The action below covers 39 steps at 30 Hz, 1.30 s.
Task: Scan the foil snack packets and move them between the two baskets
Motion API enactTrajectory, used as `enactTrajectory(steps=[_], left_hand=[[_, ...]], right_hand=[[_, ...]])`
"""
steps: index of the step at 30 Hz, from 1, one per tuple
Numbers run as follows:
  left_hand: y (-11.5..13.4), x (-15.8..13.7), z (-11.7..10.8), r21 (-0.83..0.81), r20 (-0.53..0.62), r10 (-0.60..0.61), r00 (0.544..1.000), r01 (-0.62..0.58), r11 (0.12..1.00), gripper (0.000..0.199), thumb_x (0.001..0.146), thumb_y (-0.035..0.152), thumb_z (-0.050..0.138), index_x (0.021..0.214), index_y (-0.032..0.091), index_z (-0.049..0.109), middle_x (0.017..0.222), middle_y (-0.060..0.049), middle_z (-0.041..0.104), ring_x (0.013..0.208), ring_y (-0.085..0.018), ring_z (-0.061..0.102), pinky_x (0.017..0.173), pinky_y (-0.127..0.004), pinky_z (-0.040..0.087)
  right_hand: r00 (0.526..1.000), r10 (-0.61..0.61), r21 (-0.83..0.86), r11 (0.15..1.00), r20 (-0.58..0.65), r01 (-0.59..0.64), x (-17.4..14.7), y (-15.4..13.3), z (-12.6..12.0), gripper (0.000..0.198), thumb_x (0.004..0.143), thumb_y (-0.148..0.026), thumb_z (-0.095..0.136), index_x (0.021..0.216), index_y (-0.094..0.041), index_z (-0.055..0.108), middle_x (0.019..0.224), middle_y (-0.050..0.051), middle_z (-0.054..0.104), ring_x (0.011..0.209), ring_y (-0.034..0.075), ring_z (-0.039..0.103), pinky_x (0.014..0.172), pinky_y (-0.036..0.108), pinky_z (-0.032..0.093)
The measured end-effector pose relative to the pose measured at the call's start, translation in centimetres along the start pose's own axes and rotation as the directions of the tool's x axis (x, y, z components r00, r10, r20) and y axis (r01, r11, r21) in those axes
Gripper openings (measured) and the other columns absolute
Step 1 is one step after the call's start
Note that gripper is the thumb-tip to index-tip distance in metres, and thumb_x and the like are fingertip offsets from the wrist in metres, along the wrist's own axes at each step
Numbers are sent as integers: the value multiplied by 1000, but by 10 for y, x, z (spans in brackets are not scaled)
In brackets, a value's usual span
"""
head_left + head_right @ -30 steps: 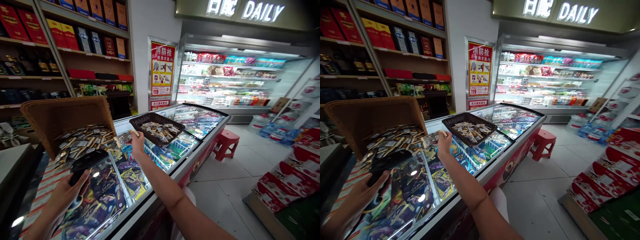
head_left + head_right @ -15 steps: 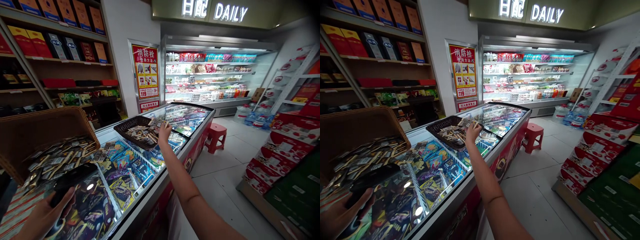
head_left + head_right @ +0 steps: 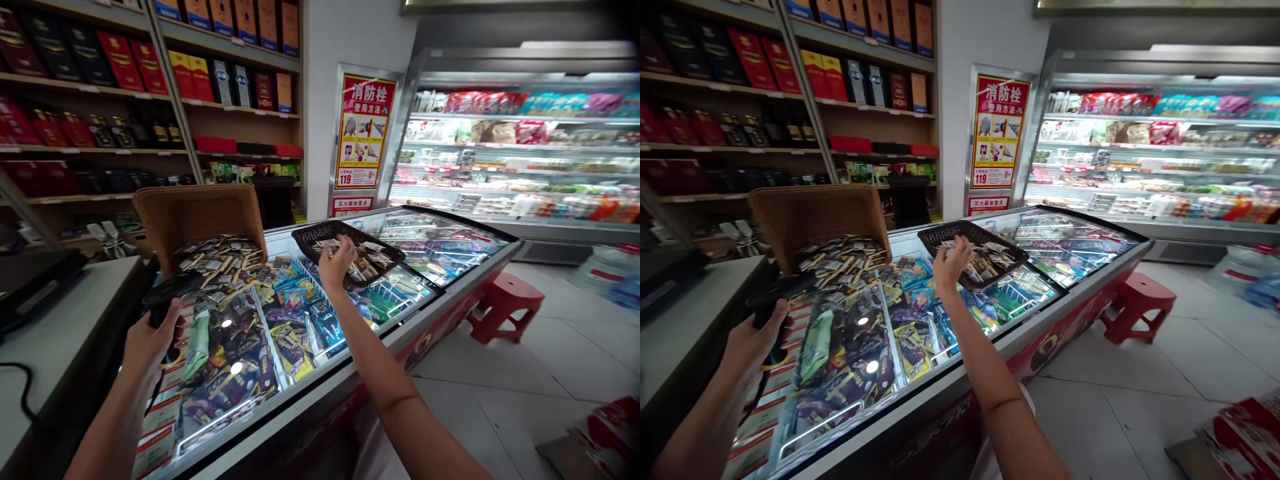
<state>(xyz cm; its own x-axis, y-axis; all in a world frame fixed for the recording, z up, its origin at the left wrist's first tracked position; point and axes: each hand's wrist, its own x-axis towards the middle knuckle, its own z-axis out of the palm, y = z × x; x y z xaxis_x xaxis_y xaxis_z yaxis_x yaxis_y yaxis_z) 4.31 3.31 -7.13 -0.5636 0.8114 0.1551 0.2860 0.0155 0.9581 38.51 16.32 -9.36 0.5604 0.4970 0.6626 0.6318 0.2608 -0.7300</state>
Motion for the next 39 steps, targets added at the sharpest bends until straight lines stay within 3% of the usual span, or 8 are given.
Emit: enactTrajectory(steps=[3,5,10,22,26,30,34,39], left_hand=[[-1,-3,-6,-193,-39,-80,996,71,979,73,50,77,95,80,20,61,63,6,61,54,-11,52,46,-22,42],[-1,-4,-8,-232,-37,-61,997,51,971,69,53,73,96,81,20,61,64,6,61,55,-10,51,46,-23,41],[-8,-2,-6,-241,-41,-71,997,59,969,71,52,79,91,78,20,61,60,5,58,50,-10,49,42,-23,38],[-24,-1,12,-214,100,-76,992,96,972,64,59,77,87,78,21,64,61,4,61,48,-11,51,43,-24,37],[-23,-3,16,-215,107,-72,992,94,972,67,52,77,91,77,20,66,59,4,60,46,-11,50,43,-25,37],[-22,-5,18,-216,125,-56,991,83,973,66,54,77,90,77,19,67,59,4,59,46,-10,49,43,-24,36],[-22,-6,19,-198,130,-61,990,86,977,67,53,77,91,78,19,68,59,4,59,46,-11,49,43,-25,36],[-23,-8,21,-158,159,-47,986,73,985,65,56,77,90,77,19,68,60,4,60,47,-11,50,44,-25,37]], right_hand=[[957,-158,93,986,244,139,-42,-41,42,36,103,-24,50,136,-18,62,142,20,62,139,33,52,122,54,38],[847,-237,80,971,475,227,-71,-60,70,33,105,-25,52,133,-18,66,138,20,65,136,33,56,122,51,39],[626,-37,-194,935,779,296,-122,-69,116,56,99,-36,71,145,-6,60,155,34,56,144,45,52,119,61,43],[254,-346,77,713,903,697,-104,-36,80,44,99,-9,59,139,-21,70,138,17,71,127,33,62,107,47,52],[397,-392,95,800,830,593,-94,-22,63,41,93,3,49,115,-20,75,122,12,77,129,30,61,115,47,47],[621,-77,-127,952,780,278,-91,-14,60,31,101,-12,47,112,-20,75,130,15,73,126,33,61,107,47,51],[645,78,-225,963,760,150,-96,-7,64,36,107,-39,55,130,-16,71,146,23,64,138,40,55,114,54,46],[674,187,-279,960,714,29,-90,5,66,56,85,-40,88,131,-15,69,144,24,64,144,44,52,117,55,44]])
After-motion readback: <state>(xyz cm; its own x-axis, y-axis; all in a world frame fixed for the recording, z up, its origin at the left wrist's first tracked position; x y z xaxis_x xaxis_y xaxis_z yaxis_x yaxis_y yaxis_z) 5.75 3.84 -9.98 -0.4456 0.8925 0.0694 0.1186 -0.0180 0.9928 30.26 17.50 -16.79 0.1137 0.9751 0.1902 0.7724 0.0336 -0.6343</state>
